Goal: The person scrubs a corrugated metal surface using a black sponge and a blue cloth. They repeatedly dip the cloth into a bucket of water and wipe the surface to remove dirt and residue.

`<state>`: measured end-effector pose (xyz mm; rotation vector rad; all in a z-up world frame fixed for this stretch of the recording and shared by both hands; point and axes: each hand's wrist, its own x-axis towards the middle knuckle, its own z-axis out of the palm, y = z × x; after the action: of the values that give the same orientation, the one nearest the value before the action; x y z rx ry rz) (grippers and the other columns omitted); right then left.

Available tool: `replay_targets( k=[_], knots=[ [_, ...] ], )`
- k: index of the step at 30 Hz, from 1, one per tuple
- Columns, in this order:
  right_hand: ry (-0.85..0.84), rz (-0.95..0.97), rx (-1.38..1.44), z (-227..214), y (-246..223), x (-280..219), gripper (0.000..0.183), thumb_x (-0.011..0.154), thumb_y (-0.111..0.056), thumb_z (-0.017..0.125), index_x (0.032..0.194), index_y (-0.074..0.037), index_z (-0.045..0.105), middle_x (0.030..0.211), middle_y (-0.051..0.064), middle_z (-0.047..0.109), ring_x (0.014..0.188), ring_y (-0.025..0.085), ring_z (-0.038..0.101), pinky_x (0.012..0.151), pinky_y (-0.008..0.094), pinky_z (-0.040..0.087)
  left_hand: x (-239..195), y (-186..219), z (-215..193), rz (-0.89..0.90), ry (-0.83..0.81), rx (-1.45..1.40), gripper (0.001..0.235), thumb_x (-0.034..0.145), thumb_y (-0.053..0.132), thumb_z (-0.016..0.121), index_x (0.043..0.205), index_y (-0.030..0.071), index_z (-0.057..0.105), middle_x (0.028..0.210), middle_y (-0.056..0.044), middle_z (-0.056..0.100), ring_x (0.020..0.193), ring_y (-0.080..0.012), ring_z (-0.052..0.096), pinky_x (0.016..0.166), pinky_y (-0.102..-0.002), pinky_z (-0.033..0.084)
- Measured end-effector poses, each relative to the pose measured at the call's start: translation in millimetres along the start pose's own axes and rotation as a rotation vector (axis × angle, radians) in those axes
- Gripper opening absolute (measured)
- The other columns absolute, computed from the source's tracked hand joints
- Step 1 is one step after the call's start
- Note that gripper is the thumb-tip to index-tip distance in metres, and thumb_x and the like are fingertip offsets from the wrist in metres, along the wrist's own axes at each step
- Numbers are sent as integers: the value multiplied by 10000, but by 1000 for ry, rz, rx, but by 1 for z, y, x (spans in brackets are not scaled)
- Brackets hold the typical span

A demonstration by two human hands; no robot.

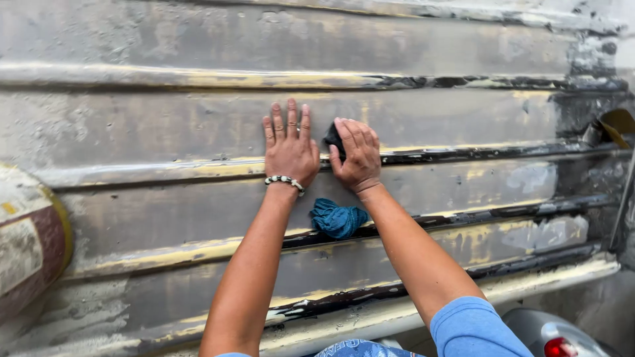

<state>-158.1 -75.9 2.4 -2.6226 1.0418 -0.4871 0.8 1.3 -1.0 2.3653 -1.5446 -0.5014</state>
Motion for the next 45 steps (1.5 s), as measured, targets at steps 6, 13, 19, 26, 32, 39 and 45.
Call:
replay_targets(
  k=[6, 13, 19, 26, 32, 39, 45],
  knots=[
    [-100, 4, 79, 2, 8, 1, 603, 997, -297, 572, 1542, -63, 465, 1570, 140, 490, 1486, 301, 424, 1259, 486, 250, 8, 20, 5, 1, 60, 26, 737, 885, 313, 559, 1569, 88, 402, 1665, -242, 217, 1531, -501, 127, 1240, -616, 79],
    [-369, 76, 328, -4, 32, 14, 581, 1109, -355, 382, 1629, -104, 319, 1695, 129, 300, 1596, 284, 216, 1284, 477, 87, 7, 15, 17, 182, 209, 65, 567, 974, 385, 578, 1510, 200, 579, 1615, -130, 455, 1514, -387, 370, 1251, -562, 251],
    [-395, 136, -61, -27, 126, 4, 658, 1034, -515, 429, 1617, -232, 313, 1682, 104, 277, 1559, 292, 173, 1241, 518, 66, 8, 26, 7, 153, 196, 72, 516, 953, 401, 586, 1430, 216, 658, 1595, -112, 488, 1499, -363, 392, 1238, -541, 273],
    [-144, 592, -219, -22, 203, -17, 715, 1132, -443, 472, 1629, 0, 211, 1701, 249, 161, 1587, 371, 94, 1201, 616, -15, 8, 30, 5, 140, 197, 107, 495, 969, 393, 580, 1428, 232, 669, 1597, -95, 489, 1501, -353, 395, 1243, -522, 283],
    [-387, 190, 77, -12, 100, 10, 640, 1073, -451, 424, 1650, -245, 237, 1729, 33, 172, 1610, 246, 109, 1288, 523, 21, 8, 33, 0, 144, 157, 110, 529, 943, 429, 604, 1425, 219, 659, 1592, -107, 489, 1498, -354, 400, 1235, -534, 279],
    [-235, 585, -114, -26, 194, -6, 683, 1091, -500, 404, 1668, -199, 197, 1742, 74, 160, 1606, 286, 95, 1248, 648, 12, 6, 30, 3, 114, 175, 107, 551, 928, 432, 628, 1441, 230, 654, 1597, -95, 489, 1505, -341, 400, 1244, -527, 278],
    [-244, 346, -68, -6, 95, 22, 766, 1062, -534, 409, 1635, -87, 165, 1708, 162, 153, 1579, 363, 73, 1222, 645, 27, 9, 35, 1, 114, 172, 119, 558, 911, 429, 643, 1432, 229, 653, 1596, -95, 491, 1502, -341, 406, 1241, -526, 281]
  ],
)
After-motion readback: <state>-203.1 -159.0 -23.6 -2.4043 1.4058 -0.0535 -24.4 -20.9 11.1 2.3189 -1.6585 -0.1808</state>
